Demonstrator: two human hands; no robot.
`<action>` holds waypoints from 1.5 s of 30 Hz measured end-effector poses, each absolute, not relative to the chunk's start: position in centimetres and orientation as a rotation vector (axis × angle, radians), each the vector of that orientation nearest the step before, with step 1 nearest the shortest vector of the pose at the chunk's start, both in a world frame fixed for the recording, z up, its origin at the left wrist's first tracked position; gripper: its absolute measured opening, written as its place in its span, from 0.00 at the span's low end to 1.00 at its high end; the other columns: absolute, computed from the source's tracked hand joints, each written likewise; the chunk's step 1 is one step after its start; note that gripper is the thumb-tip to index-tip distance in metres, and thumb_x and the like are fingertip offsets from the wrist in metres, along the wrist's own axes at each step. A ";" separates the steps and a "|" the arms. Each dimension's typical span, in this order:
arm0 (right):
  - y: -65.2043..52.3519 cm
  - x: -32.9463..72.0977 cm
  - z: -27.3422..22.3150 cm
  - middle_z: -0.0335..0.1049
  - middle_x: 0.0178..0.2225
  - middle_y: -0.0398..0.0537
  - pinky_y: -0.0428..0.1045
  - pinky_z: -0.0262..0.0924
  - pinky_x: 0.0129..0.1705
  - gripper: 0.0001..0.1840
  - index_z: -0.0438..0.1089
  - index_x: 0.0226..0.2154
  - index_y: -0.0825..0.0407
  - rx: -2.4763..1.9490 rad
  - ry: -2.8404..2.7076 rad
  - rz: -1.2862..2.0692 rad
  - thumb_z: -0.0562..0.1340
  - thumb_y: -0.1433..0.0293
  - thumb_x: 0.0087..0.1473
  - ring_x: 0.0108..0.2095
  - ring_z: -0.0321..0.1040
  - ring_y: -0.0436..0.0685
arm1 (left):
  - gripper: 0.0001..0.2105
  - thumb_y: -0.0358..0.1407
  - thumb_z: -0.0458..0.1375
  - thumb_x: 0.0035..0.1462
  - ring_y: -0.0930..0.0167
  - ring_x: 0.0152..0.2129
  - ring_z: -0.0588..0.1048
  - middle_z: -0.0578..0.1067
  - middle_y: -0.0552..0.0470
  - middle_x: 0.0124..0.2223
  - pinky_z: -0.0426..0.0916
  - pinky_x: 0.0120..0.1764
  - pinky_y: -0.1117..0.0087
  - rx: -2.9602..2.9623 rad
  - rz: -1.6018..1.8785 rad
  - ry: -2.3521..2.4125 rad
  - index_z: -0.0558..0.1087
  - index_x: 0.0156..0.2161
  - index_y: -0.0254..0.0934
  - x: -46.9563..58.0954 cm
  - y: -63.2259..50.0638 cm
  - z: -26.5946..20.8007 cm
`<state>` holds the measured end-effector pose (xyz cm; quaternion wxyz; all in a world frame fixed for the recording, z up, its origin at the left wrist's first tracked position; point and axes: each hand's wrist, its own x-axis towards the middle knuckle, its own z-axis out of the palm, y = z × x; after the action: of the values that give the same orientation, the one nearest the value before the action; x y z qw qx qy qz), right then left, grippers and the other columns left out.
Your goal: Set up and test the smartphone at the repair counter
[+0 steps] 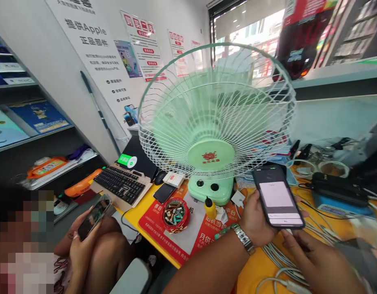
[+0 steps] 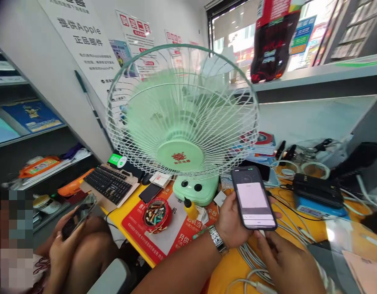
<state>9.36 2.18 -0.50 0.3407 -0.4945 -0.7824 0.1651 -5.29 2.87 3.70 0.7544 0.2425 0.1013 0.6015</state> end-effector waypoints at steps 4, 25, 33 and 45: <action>1.5 8.8 -0.2 0.71 0.17 0.45 0.47 0.52 0.20 0.21 0.70 0.23 0.49 -1.276 -2.186 0.253 0.52 0.55 0.58 0.18 0.69 0.56 | 0.30 0.52 0.44 0.58 0.56 0.42 0.76 0.75 0.39 0.50 0.63 0.49 0.56 0.436 1.312 0.251 0.68 0.55 0.31 -5.2 2.7 3.6; 0.5 8.3 0.2 0.64 0.14 0.42 0.46 0.45 0.23 0.20 0.66 0.16 0.52 -1.195 -2.085 -0.130 0.56 0.64 0.56 0.16 0.61 0.50 | 0.37 0.21 0.52 0.37 0.56 0.47 0.74 0.73 0.44 0.54 0.66 0.50 0.55 0.606 1.323 0.323 0.63 0.58 0.38 -5.1 1.6 3.0; 0.3 8.1 0.4 0.61 0.13 0.43 0.47 0.43 0.22 0.22 0.64 0.14 0.52 -1.208 -2.053 -0.128 0.55 0.64 0.56 0.16 0.58 0.50 | 0.35 0.21 0.53 0.38 0.56 0.46 0.74 0.72 0.44 0.55 0.67 0.48 0.57 0.615 1.314 0.364 0.65 0.57 0.38 -5.1 1.5 3.3; 0.7 8.8 0.3 0.69 0.17 0.47 0.47 0.46 0.22 0.19 0.68 0.22 0.51 -1.330 -2.143 -0.052 0.52 0.59 0.56 0.18 0.65 0.55 | 0.25 0.46 0.48 0.58 0.54 0.48 0.72 0.69 0.41 0.57 0.63 0.50 0.53 0.479 1.284 0.253 0.70 0.54 0.31 -5.0 1.9 3.7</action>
<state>8.75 0.70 0.28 0.3047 -0.5021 -0.8091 -0.0194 -4.98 1.91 3.71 0.7668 0.2207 0.1164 0.5914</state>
